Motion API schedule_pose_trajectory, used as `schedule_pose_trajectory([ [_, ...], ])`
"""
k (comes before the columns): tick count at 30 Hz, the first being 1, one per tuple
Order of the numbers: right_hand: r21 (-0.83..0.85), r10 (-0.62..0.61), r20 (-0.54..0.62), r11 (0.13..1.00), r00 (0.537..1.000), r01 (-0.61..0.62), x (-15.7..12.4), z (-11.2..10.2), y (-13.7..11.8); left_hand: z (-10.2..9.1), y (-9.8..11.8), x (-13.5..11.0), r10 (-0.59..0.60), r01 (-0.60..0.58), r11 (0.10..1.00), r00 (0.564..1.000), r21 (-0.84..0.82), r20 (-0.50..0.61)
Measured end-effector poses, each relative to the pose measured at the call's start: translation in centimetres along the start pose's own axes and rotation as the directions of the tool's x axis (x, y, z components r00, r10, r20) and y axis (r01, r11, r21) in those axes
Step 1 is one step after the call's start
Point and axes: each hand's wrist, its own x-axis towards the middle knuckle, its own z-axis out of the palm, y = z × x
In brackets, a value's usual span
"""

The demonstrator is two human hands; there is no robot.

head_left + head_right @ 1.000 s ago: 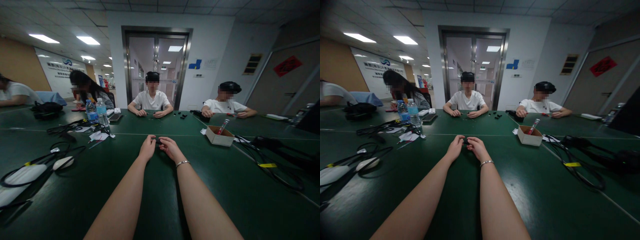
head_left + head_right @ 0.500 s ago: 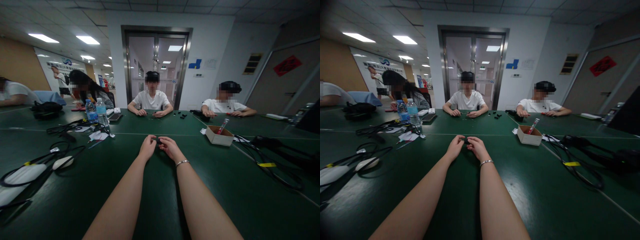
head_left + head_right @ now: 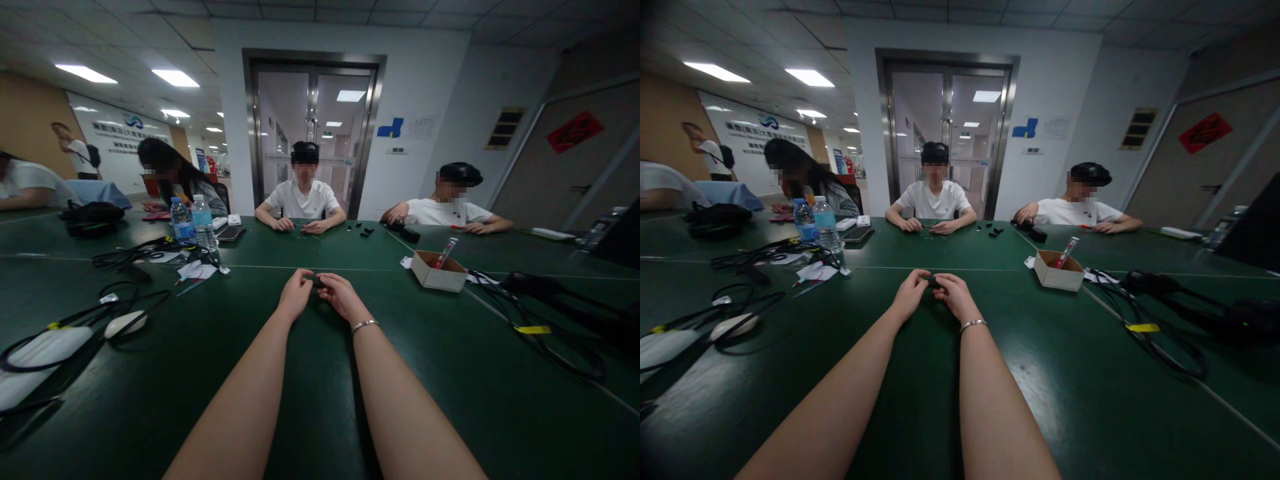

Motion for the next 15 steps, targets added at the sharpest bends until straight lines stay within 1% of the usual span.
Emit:
schedule_pose_trajectory([
  [3, 0.005, -0.004, 0.005, 1.0, 1.0, 0.004, 0.05, -0.07, 0.05, -0.02, 0.11, 0.02, -0.004, 0.003, 0.999, 1.0, -0.038, -0.022],
  [11, 0.022, -0.004, -0.009, 1.0, 1.0, 0.004, 0.11, -0.07, -0.04, 0.13, -0.43, 0.4, 0.037, -0.04, 0.992, 0.999, -0.12, -0.029],
  [15, 0.007, 0.003, 0.004, 1.0, 1.0, -0.003, 0.14, -0.07, 0.01, -0.04, -0.1, 0.08, -0.017, 0.017, 0.996, 1.0, -0.089, -0.001],
])
